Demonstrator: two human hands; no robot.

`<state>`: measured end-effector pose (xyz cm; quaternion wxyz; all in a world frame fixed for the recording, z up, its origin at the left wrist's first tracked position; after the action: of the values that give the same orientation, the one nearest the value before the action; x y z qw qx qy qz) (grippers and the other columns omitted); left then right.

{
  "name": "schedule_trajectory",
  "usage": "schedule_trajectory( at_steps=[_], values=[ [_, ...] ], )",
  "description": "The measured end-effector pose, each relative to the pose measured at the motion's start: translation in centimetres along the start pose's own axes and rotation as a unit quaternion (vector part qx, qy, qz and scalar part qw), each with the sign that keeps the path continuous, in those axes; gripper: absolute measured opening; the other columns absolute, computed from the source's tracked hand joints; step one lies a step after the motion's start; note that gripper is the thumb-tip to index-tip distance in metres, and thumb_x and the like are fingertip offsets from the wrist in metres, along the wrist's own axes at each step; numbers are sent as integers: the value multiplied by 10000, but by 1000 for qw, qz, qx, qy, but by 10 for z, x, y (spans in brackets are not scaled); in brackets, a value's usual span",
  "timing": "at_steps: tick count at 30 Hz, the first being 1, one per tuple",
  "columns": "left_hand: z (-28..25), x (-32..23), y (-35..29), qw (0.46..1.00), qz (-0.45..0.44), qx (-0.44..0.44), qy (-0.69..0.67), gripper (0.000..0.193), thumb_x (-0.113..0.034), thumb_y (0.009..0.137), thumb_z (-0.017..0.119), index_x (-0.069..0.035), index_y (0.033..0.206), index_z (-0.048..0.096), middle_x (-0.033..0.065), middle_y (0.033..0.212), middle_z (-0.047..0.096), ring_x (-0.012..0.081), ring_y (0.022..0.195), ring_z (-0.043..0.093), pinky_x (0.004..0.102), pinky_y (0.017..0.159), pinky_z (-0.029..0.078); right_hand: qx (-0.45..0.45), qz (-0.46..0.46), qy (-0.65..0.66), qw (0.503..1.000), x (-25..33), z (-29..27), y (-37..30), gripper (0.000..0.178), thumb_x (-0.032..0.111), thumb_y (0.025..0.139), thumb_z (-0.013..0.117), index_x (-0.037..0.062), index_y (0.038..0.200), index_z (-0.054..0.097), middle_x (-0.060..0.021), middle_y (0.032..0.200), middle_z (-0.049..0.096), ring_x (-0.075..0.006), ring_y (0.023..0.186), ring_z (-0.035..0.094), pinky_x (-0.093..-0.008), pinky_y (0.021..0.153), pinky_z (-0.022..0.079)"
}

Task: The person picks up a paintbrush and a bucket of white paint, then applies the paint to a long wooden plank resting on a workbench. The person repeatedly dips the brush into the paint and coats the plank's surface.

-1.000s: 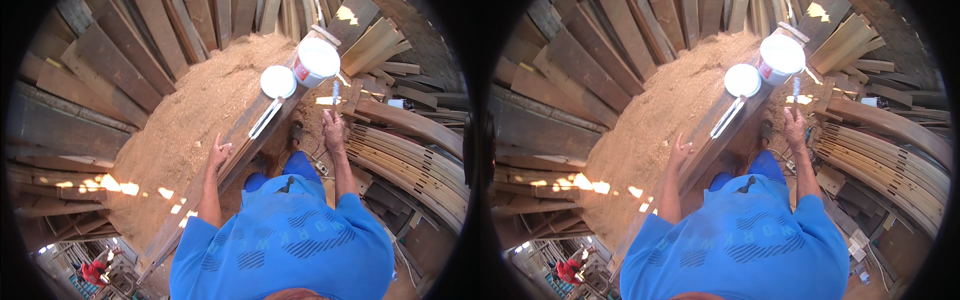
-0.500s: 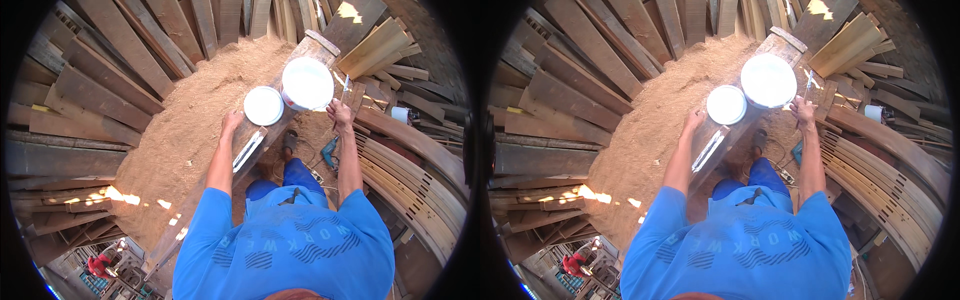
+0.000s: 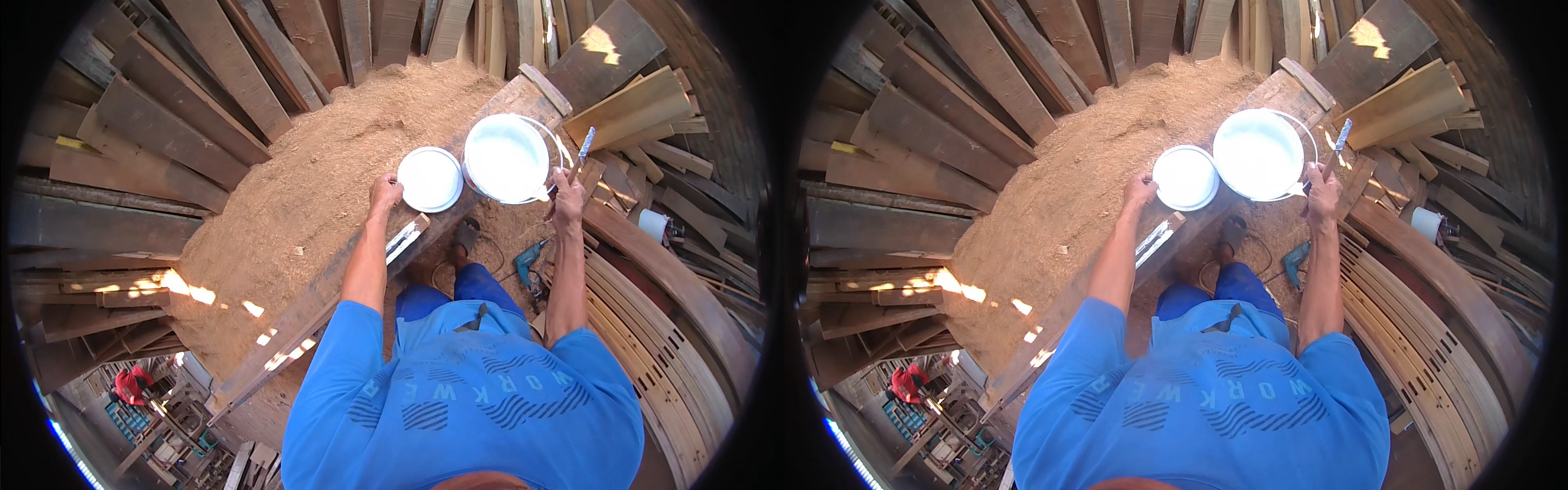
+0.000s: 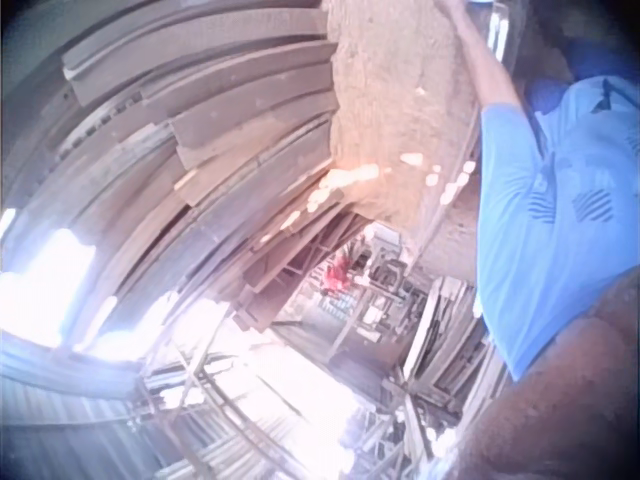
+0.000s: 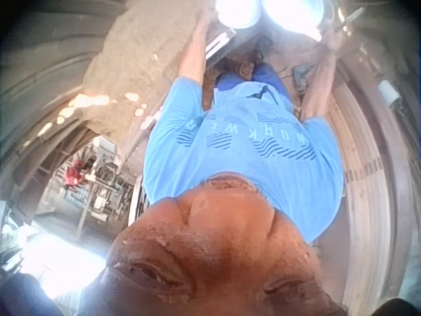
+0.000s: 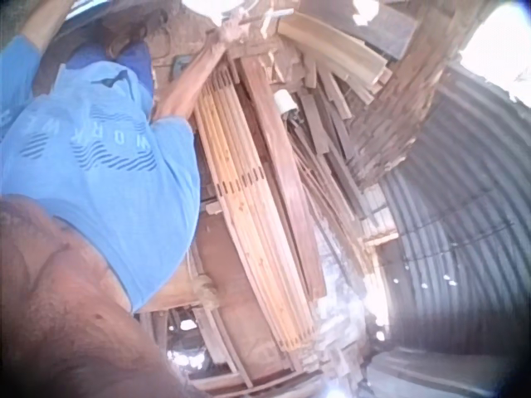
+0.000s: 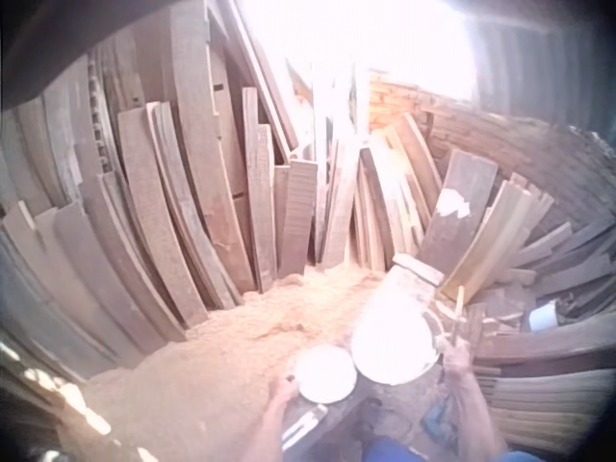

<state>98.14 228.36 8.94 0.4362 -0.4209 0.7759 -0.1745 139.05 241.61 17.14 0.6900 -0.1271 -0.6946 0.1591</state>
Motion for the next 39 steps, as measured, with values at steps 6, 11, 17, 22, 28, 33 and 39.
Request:
schedule_trajectory(
  at_steps=[6, 11, 17, 22, 28, 33, 39],
  values=[
    [-8, 24, -3, 999, 8, 2, 46, 575, -250, 796, 697, -76, 1333, 587, 216, 1142, 672, 261, 1042, 664, 329, 871, 527, 84, 25, 241, 966, 73, 67, -35, 180, 240, 1007, 563, 62, 978, 566, 40, 654, 511, -67, 552, 504, -253, 579, 491],
    [-76, 53, -54, 989, 61, -14, -133, 740, -368, 855, 726, -2, 1431, 440, 262, 1298, 579, 305, 1171, 602, 363, 951, 498, 139, 9, 210, 968, 90, 85, -38, 172, 214, 1008, 555, 44, 1018, 581, 64, 641, 479, -50, 544, 477, -243, 571, 480],
    [-107, 120, -76, 999, -25, 2, 44, 655, -365, 839, 716, -56, 1384, 523, 211, 1292, 610, 302, 1186, 603, 383, 983, 479, 117, 34, 194, 973, 94, 90, -35, 175, 215, 1002, 563, 42, 1018, 593, 64, 645, 488, -45, 532, 463, -245, 557, 473],
    [-57, 63, -27, 999, 10, -20, 45, 664, -348, 854, 665, -32, 1409, 479, 229, 1312, 593, 335, 1212, 586, 392, 1023, 454, 106, 26, 160, 981, 104, 96, -37, 178, 205, 994, 567, 38, 950, 606, 68, 604, 465, -42, 504, 432, -240, 536, 450],
    [2, 17, 17, 997, 8, -23, 78, 679, -262, 847, 625, -4, 1440, 418, 236, 1329, 578, 337, 1221, 578, 379, 1030, 451, 46, -13, 130, 990, 139, 62, -47, 184, 171, 1002, 520, 25, 939, 612, 79, 590, 429, -29, 499, 396, -204, 512, 394],
    [18, 4, 27, 998, 21, 22, 53, 502, -158, 772, 598, -79, 1266, 628, 208, 1203, 660, 339, 1136, 627, 383, 980, 473, 27, -44, 99, 994, 153, 31, -62, 202, 186, 1005, 525, 22, 946, 628, 76, 597, 423, -25, 505, 375, -206, 509, 374],
    [35, -53, 20, 990, 51, -4, 128, 339, -136, 758, 601, -66, 1075, 696, 190, 1099, 694, 326, 1068, 654, 395, 952, 486, -17, -76, 35, 996, 157, 10, -30, 202, 190, 991, 556, 31, 902, 643, 68, 607, 431, -22, 519, 376, -197, 499, 360]
  ],
)
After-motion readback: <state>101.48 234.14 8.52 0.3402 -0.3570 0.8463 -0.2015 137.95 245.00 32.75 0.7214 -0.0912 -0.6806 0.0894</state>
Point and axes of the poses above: each hand's wrist, its own y-axis towards the middle knuckle, its own z-axis out of the palm, x = y × z, the point moved 3 cm from there along y, towards the middle knuckle
